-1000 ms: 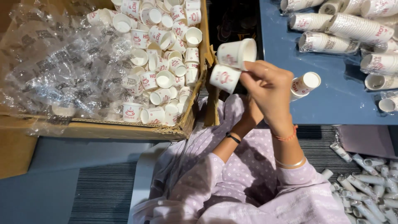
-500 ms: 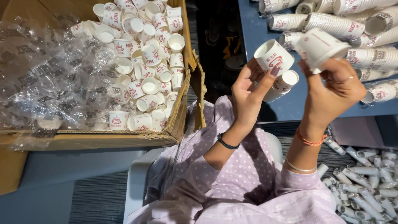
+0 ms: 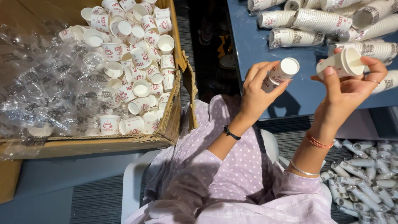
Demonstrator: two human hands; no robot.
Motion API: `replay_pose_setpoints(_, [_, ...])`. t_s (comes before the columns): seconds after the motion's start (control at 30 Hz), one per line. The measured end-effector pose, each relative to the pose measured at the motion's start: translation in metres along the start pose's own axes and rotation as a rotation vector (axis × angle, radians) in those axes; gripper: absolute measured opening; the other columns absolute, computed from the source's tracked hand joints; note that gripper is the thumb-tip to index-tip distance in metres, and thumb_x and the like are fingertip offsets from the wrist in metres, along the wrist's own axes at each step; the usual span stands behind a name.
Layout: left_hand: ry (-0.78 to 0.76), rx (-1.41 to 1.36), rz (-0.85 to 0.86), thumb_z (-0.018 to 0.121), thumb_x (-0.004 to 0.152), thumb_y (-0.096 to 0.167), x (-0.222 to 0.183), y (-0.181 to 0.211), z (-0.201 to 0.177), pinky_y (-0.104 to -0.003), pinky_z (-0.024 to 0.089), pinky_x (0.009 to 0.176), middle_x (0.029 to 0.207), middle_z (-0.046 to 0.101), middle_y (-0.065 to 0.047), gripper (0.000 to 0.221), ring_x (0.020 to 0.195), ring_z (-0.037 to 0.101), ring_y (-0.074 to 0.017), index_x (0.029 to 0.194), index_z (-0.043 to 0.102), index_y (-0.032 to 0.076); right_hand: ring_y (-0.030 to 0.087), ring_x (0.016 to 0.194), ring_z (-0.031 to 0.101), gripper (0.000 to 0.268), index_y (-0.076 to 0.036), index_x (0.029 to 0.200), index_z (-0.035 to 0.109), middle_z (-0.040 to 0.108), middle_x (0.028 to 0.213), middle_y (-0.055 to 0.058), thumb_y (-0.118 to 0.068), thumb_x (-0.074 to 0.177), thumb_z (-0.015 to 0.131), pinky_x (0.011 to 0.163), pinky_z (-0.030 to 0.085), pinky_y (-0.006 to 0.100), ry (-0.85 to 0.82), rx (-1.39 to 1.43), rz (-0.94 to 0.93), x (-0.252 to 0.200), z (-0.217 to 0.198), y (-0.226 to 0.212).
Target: Sort and stack paper cups from a box into stacks or sleeves.
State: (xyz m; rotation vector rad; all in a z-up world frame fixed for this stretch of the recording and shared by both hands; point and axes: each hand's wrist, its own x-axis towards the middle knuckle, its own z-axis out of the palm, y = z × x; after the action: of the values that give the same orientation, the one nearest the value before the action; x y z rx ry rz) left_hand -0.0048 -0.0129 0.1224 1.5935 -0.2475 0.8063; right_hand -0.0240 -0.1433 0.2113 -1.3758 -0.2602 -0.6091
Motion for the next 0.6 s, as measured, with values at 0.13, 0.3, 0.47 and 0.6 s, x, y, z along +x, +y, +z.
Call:
replay_pose_setpoints(0.13, [-0.031,-0.014,-0.003,0.088,0.08,0.014,-0.006,-0.012,-0.001,-0.034,0.057,0.093,0.122,0.064,-0.008,0.049,0.108,0.068,-0.0235,0.124,0.066,0.007,0.015,0.111,0.062,0.056,-0.012,0.134,0.039,0.064,0.129,0.013,0.01,0.104,0.081,0.098,0.053,0.027,-0.095,-0.079,-0.113,-0.004,-0.04,0.045])
replay_pose_setpoints(0.3, [-0.071,-0.032,-0.036,0.086,0.078,0.011,-0.013,-0.024,-0.004,-0.037,0.057,0.1,0.123,0.064,-0.008,0.053,0.115,0.068,-0.0266,0.127,0.065,0.008,0.012,0.116,0.065,0.049,-0.004,0.134,0.061,0.064,0.129,0.006,-0.001,0.092,0.085,0.1,0.057,0.024,-0.159,-0.286,0.073,-0.002,-0.027,0.02])
replay_pose_setpoints(0.47, [-0.137,-0.083,-0.053,0.086,0.077,0.011,-0.023,-0.041,-0.005,-0.037,0.056,0.106,0.134,0.064,-0.01,0.063,0.124,0.067,-0.0275,0.135,0.06,0.01,0.012,0.105,0.064,0.053,-0.002,0.134,0.066,0.065,0.121,0.006,-0.008,0.087,0.09,0.076,0.053,0.024,-0.36,-0.698,-0.009,0.006,-0.026,0.005])
replay_pose_setpoints(0.6, [-0.208,-0.115,-0.159,0.084,0.077,0.013,-0.031,-0.055,-0.002,-0.038,0.056,0.104,0.132,0.066,-0.011,0.07,0.122,0.068,-0.0284,0.141,0.056,0.01,0.012,0.101,0.069,0.044,0.0,0.12,0.065,0.072,0.121,0.009,-0.013,0.09,0.093,0.074,0.053,0.023,-0.457,-0.773,-0.131,0.014,-0.019,0.006])
